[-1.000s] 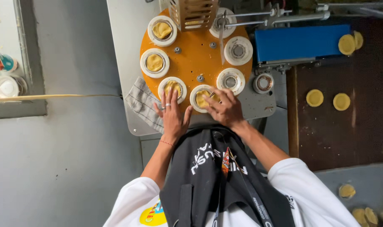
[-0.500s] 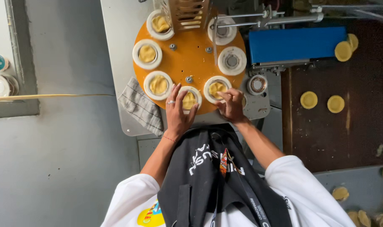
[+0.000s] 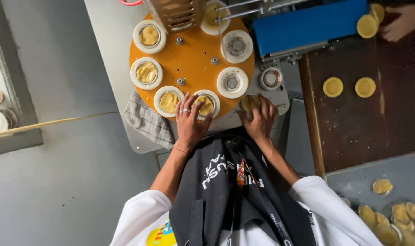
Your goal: The person places dough into molds on a rotating machine, then removes formed yellow food items and places them into small containers on a tray. The person repeats this cycle, filling multiple containers with the food items.
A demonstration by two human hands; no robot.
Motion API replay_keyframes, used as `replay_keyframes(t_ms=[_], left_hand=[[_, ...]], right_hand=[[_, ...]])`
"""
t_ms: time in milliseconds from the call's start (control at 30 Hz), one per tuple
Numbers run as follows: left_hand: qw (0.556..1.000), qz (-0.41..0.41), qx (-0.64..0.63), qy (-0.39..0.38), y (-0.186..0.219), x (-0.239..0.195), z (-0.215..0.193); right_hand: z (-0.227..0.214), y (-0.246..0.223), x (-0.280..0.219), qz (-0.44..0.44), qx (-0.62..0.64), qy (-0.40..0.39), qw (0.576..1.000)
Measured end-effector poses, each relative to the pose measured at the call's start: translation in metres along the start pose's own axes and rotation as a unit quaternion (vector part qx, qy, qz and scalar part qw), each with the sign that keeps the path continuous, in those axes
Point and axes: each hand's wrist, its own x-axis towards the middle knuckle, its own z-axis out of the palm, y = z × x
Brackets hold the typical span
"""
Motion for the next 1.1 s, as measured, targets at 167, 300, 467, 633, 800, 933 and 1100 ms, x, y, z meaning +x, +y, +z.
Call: replay_keyframes(t_ms=[167,300,467,633,800,933,1100], left_hand=[[0.997,0.041,-0.063,-0.027,0.012,0.011,0.007],[0.991,0.024,-0.129,-0.020,0.013,0.010,0.011],[0.987,0.039,-0.150,-0.046,0.015,0.031,0.026],[0.994,0.019,-0.056,-0.092,0.033,0.051,0.038],[0.978,-0.045,0.091,-0.181,0.068,0.055,0.060],[0.915,-0.176,0.198,-0.304,0.092,0.054,0.073],[0.892,-0.304,0.272,-0.196,0.084,0.037,0.088]], right_hand=[[0.002,0.009,0.005,0.038,0.051,0.067,0.996],[-0.011,-0.004,0.029,-0.048,0.156,0.167,0.972],[0.006,-0.037,0.078,-0.103,0.104,0.040,0.988],[0.003,-0.016,0.076,-0.057,0.234,-0.118,0.963],[-0.005,0.052,0.087,-0.019,0.416,-0.026,0.909],[-0.018,0.151,0.091,0.033,0.346,0.011,0.938],[-0.031,0.248,0.096,0.176,0.298,0.031,0.938]])
